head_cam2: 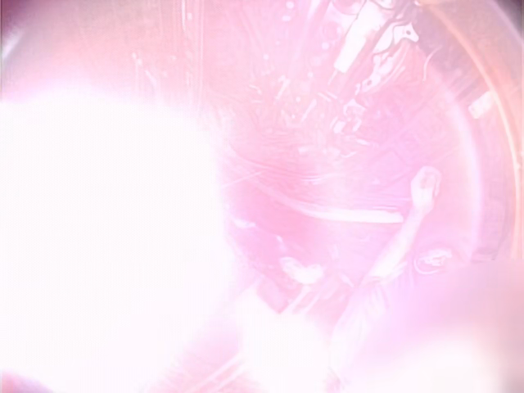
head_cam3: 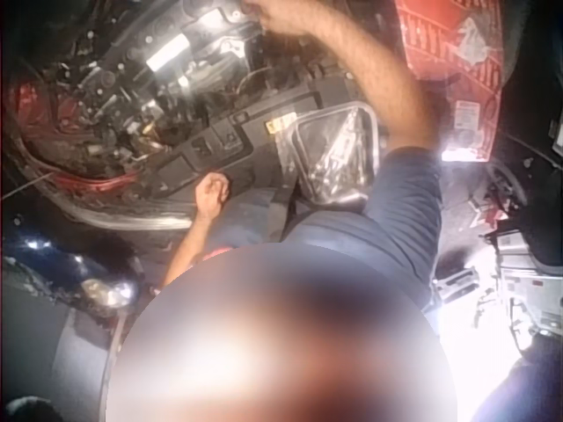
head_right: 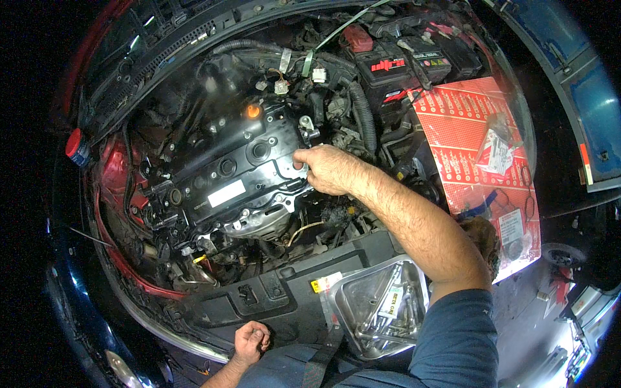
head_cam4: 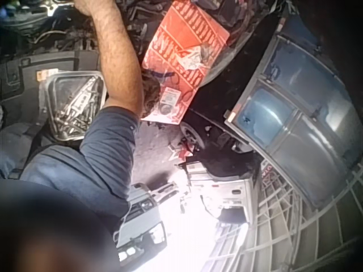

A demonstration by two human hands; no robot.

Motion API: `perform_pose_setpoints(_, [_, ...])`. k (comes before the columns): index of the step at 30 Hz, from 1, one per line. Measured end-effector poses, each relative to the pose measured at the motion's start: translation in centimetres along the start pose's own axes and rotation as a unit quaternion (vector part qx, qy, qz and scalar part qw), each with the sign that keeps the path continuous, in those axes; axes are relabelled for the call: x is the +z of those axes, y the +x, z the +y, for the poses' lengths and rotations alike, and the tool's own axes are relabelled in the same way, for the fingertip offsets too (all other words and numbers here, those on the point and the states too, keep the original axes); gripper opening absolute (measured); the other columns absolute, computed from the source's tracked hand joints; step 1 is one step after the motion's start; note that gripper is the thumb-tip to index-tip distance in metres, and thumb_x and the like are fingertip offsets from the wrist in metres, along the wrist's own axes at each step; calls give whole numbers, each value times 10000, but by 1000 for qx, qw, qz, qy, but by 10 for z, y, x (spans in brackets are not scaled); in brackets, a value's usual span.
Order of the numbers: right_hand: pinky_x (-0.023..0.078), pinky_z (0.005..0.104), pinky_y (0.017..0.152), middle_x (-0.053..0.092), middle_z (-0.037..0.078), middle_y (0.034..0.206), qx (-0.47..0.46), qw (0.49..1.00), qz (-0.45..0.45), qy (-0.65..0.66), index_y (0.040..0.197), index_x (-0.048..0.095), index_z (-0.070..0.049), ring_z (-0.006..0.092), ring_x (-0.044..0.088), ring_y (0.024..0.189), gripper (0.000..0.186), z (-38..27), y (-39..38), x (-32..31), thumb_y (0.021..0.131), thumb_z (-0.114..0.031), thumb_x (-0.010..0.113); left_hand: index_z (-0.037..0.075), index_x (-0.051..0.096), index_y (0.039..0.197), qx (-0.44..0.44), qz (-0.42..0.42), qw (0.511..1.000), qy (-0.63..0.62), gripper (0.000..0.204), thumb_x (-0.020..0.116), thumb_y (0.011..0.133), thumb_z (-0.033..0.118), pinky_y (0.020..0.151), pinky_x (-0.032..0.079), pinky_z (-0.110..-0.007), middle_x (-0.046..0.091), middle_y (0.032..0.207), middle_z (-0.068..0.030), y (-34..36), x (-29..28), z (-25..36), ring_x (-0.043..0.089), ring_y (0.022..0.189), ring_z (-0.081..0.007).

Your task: The person works on a car engine with the hood open, repeatedly inserting and tightening bolts into the engine block by hand. The person handles small metal fasteners and reaches into various parts of the engine bay to secure components.

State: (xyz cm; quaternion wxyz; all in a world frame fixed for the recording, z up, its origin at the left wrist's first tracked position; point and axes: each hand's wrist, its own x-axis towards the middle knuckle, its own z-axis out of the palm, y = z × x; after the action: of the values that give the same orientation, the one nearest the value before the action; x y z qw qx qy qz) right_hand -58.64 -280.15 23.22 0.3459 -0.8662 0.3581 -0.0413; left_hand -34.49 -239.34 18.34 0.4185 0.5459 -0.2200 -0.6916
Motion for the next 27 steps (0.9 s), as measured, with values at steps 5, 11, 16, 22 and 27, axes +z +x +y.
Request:
perform_pose_setpoints(5, [512,449,882,659,207,959,-1,1000,-2,-4,1092,571,-31,367,638,993,267,0,0,0,827,-14,565,-13,562,942,0,5,1000,9,273,594,975,257,497,400,-250,528,715,-71,0,2,2,474,589,-111])
perform_pose_setpoints(11, [530,441,798,657,182,874,14,1000,7,4,1032,556,-30,367,656,896,221,-3,3,-8,814,-44,592,-30,575,942,14,6,1000,-5,259,554,992,224,490,360,-235,526,689,-51,0,5,4,453,567,-99])
perform_pose_setpoints(16, [531,418,731,632,154,795,83,973,194,97,979,544,-32,323,651,776,175,5,29,-21,821,-82,602,-33,574,943,24,12,1000,8,249,550,990,210,494,362,-234,528,689,-53,-1,5,2,455,567,-101])
perform_pose_setpoints(22, [512,404,849,599,114,998,38,936,346,53,961,667,-85,282,606,975,129,5,77,5,873,-113,577,-28,567,940,27,7,1000,10,243,552,986,210,493,374,-237,527,689,-57,0,6,3,457,566,-101])
perform_pose_setpoints(27, [512,395,858,561,73,1036,61,925,374,-5,991,699,-154,264,591,991,159,9,87,26,869,-152,597,-33,573,936,31,14,999,8,227,531,991,183,491,364,-238,524,680,-48,-1,7,3,447,556,-96])
